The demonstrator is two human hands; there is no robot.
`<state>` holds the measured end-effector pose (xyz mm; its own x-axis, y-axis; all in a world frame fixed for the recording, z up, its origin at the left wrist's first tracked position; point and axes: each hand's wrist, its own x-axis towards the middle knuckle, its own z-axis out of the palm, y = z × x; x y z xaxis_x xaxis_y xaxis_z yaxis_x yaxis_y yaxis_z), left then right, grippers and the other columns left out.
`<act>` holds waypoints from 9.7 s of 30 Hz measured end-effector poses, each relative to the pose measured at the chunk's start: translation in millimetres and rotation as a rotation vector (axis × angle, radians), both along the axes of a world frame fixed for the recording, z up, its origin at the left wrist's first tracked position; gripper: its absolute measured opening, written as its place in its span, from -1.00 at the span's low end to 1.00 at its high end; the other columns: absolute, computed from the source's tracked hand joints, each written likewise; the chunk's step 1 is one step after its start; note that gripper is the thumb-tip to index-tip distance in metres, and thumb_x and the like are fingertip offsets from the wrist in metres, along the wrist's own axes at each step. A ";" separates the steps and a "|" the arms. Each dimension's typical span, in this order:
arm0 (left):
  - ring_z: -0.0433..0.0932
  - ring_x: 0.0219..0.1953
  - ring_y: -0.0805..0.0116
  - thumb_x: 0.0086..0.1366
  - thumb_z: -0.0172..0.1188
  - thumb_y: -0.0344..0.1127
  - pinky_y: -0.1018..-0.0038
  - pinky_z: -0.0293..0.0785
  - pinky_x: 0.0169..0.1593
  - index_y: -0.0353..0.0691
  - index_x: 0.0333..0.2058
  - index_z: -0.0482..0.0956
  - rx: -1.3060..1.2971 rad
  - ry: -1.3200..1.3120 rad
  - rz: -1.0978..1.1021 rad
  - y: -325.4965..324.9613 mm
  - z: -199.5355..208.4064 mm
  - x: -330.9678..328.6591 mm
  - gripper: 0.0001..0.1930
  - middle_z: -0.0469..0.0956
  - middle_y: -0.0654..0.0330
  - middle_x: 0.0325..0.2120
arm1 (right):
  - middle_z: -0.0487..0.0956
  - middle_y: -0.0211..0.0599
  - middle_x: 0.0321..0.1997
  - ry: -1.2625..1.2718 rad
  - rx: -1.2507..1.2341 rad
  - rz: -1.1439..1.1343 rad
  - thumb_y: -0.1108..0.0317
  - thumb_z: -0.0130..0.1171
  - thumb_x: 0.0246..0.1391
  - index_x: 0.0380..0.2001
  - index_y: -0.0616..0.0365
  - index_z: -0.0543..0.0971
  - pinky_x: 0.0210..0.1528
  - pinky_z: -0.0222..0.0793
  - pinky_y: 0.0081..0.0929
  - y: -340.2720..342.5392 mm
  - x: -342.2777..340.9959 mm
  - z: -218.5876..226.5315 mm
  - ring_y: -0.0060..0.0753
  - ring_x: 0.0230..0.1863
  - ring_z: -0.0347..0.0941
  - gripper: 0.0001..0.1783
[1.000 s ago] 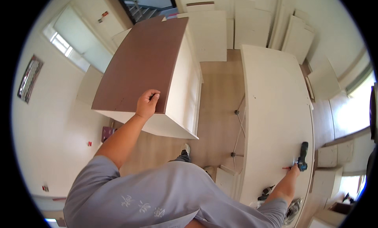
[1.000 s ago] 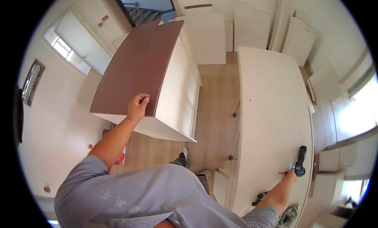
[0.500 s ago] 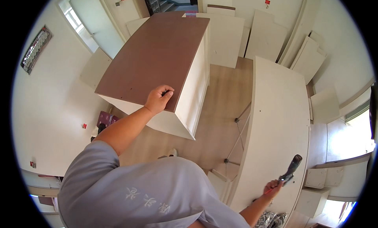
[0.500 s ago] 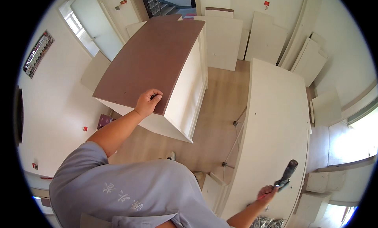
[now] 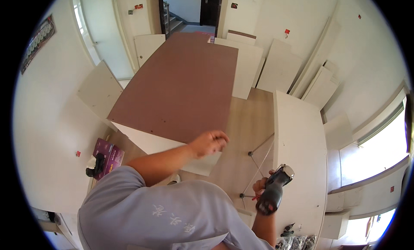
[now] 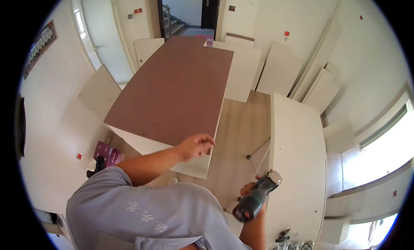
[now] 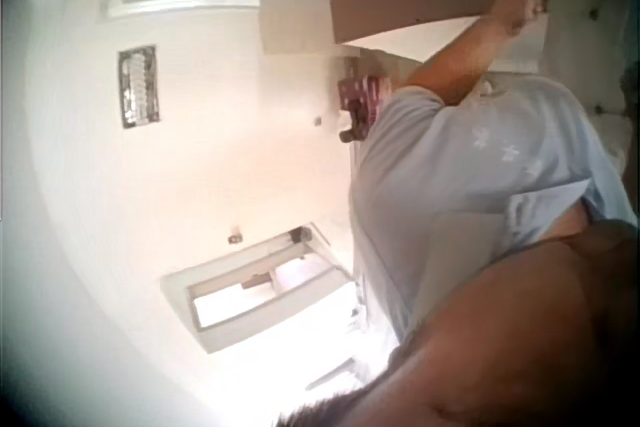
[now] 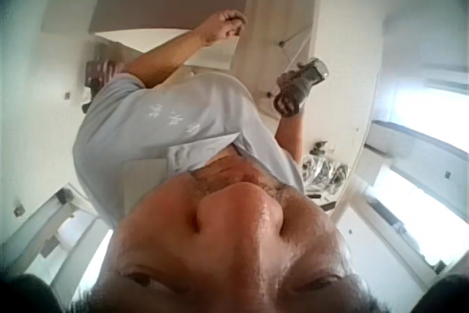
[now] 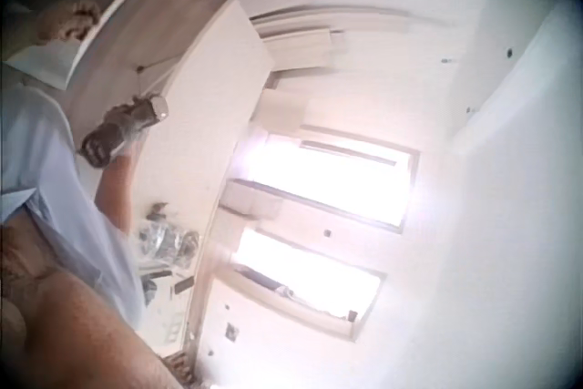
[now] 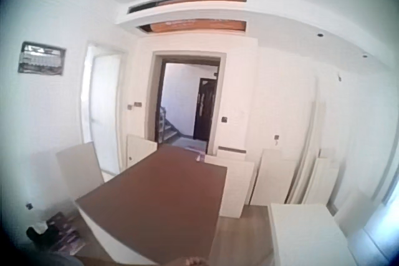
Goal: The person attaches components to furniture panels using a power drill and hardware, then moves a finished drawer panel to a storage area.
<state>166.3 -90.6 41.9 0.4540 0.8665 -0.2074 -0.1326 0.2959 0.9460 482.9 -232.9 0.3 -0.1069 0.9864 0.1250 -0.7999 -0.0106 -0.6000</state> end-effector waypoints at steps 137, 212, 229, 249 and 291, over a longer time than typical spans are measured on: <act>0.28 -0.50 0.57 0.53 -0.17 0.30 0.61 0.21 -0.48 -0.14 -0.28 0.56 -0.318 -0.412 -0.359 138.2 8.6 -231.2 -0.40 0.42 0.34 -0.46 | 0.67 0.07 -0.10 -0.700 -0.413 -0.136 0.52 0.37 -0.04 0.23 0.36 0.42 -0.24 0.65 -0.30 55.1 -312.8 157.9 -0.12 -0.17 0.67 -0.30; 0.27 -0.55 0.52 0.55 -0.07 -0.12 0.56 0.11 -0.52 -0.21 -0.37 0.49 -0.393 -0.573 0.133 194.8 4.8 -253.9 -0.65 0.40 0.25 -0.47 | 0.70 -0.03 -0.28 -1.920 -0.142 0.410 0.44 0.51 -0.12 -0.09 0.25 0.65 -0.18 0.53 -0.26 99.1 -361.4 242.1 -0.02 -0.32 0.61 -0.55; 0.57 -0.31 0.54 0.55 0.13 -0.19 0.65 0.57 -0.32 -0.20 -0.12 0.54 -0.413 -0.643 0.044 190.5 3.1 -245.7 -0.81 0.54 0.29 -0.36 | 0.71 0.01 -0.26 -2.186 -0.063 0.731 0.36 0.49 -0.27 0.14 0.12 0.56 -0.09 0.58 -0.13 150.0 -406.1 265.3 0.15 -0.19 0.66 -0.25; 0.31 -0.48 0.64 0.53 0.14 -0.24 0.63 0.19 -0.49 -0.19 -0.08 0.54 -0.228 -0.528 -0.056 183.8 1.7 -251.7 -0.84 0.55 0.26 -0.27 | 0.67 0.05 -0.31 -2.211 0.103 0.725 0.37 0.38 -0.14 -0.11 0.15 0.64 -0.15 0.54 -0.16 145.2 -389.7 264.6 0.17 -0.24 0.60 -0.58; 0.23 -0.64 0.54 0.60 -0.17 0.11 0.54 0.08 -0.60 -0.23 -0.23 0.60 -0.479 -0.158 0.152 -100.1 -25.3 -480.4 -0.47 0.38 0.31 -0.59 | 0.68 -0.09 -0.06 -1.182 -0.129 0.286 0.54 0.37 0.06 0.14 0.35 0.52 -0.18 0.65 -0.37 27.7 -487.0 176.1 -0.32 -0.09 0.64 -0.47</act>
